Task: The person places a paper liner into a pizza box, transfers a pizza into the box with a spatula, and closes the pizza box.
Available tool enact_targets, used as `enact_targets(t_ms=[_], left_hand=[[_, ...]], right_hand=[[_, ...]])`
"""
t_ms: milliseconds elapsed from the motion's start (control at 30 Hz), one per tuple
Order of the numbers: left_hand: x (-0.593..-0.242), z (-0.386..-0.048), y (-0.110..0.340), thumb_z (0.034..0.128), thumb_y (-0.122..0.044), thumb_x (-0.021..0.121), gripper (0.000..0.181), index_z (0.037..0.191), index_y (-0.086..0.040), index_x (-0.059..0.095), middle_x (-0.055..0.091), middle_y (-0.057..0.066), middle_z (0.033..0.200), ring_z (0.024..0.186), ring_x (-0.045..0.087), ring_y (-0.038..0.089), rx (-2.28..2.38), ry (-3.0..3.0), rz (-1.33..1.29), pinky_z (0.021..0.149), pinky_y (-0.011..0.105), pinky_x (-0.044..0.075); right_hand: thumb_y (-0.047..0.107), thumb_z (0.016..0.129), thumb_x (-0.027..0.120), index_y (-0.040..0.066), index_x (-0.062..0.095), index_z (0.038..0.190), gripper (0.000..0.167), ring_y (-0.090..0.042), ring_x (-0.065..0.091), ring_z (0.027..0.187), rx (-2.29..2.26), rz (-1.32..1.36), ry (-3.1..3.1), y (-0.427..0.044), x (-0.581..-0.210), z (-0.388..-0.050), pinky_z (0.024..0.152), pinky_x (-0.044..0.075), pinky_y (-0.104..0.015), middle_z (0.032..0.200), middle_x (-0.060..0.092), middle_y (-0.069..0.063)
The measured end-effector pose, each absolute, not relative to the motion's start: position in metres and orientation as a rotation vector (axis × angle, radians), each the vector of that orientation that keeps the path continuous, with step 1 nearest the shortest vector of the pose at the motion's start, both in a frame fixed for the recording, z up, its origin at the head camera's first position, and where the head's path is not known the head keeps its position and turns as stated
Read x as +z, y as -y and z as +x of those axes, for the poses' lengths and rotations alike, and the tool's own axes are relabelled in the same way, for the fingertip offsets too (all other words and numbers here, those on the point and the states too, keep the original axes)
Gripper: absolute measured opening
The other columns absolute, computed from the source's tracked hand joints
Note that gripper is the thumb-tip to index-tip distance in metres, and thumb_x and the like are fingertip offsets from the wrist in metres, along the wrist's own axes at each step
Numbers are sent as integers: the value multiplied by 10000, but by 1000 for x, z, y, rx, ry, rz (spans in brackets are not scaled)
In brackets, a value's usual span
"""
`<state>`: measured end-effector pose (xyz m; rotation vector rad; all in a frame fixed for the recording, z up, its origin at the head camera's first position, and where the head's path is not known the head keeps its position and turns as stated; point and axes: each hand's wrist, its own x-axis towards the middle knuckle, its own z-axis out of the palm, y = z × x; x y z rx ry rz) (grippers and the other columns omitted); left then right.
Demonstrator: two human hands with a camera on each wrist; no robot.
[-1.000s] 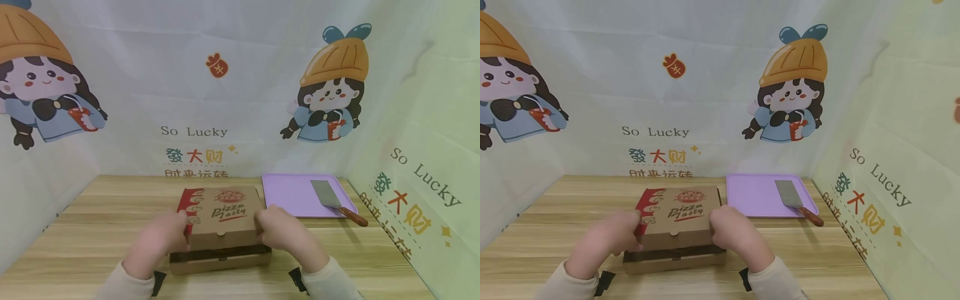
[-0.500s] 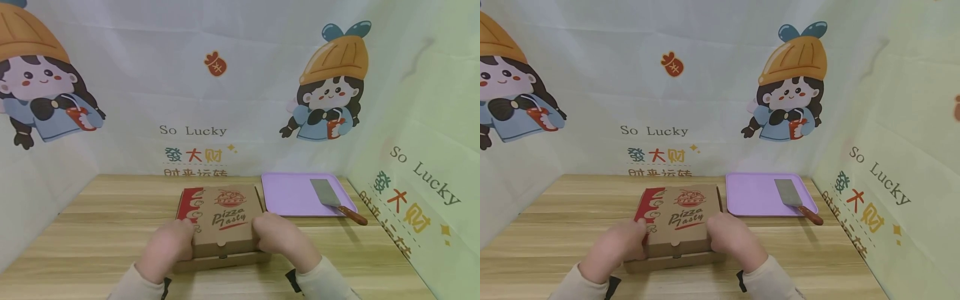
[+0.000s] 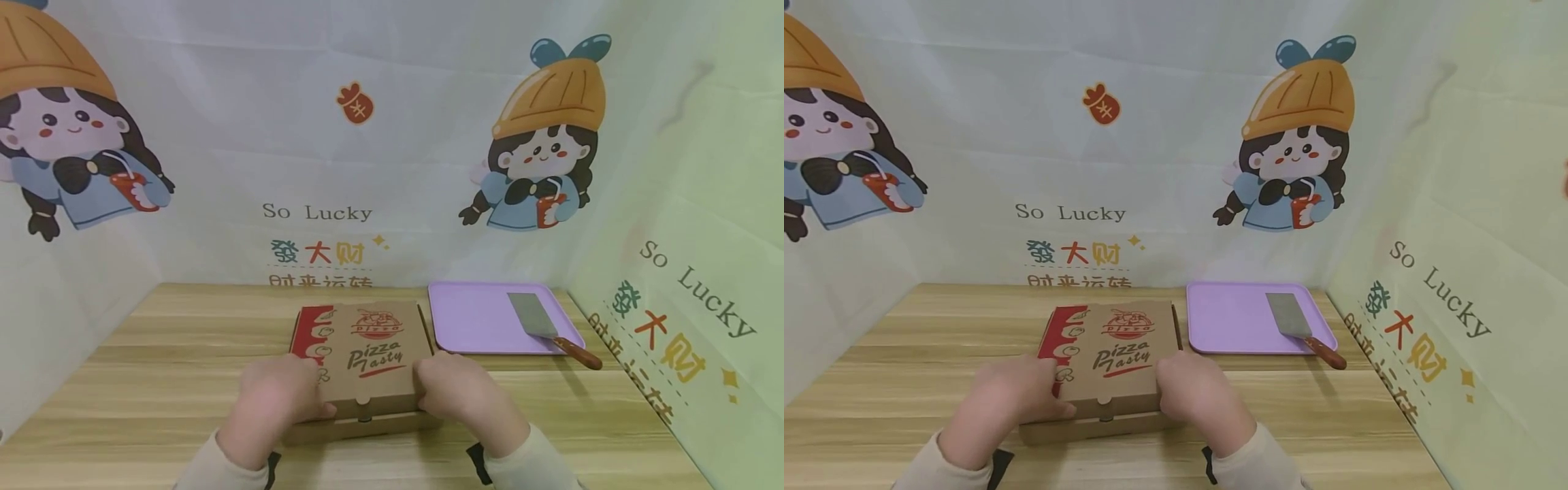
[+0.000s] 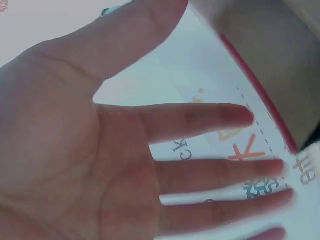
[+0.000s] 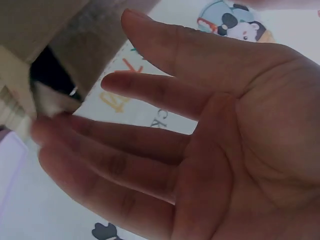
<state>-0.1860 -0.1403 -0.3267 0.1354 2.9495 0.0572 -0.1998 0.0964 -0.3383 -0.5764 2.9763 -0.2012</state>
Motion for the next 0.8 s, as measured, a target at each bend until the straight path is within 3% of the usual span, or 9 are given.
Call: enact_targets(t_ms=[233,467,800], left_hand=[[-329,-180,130,812,-514,891,426,858,-111,759,641,13,725,658,553,190,203,-2918,259,613,373,433],[-331,-179,128,793,-517,902,444,840,-100,756,655,19,748,673,564,199,178,-2930,314,628,407,484],[-333,-180,127,761,-445,939,423,838,-88,725,661,39,761,704,568,225,209,-2924,311,680,450,528]], right_hand=[[211,828,892,138,748,964,211,-170,633,818,-91,-677,-2981,-89,-336,-191,754,607,-418,926,668,-25],[233,844,872,183,728,874,155,-128,580,725,-44,-731,-2954,-85,-339,-189,649,551,-352,857,681,15],[242,858,860,215,774,921,110,-150,669,777,-8,-737,-2931,-81,-344,-189,713,609,-395,901,756,16]])
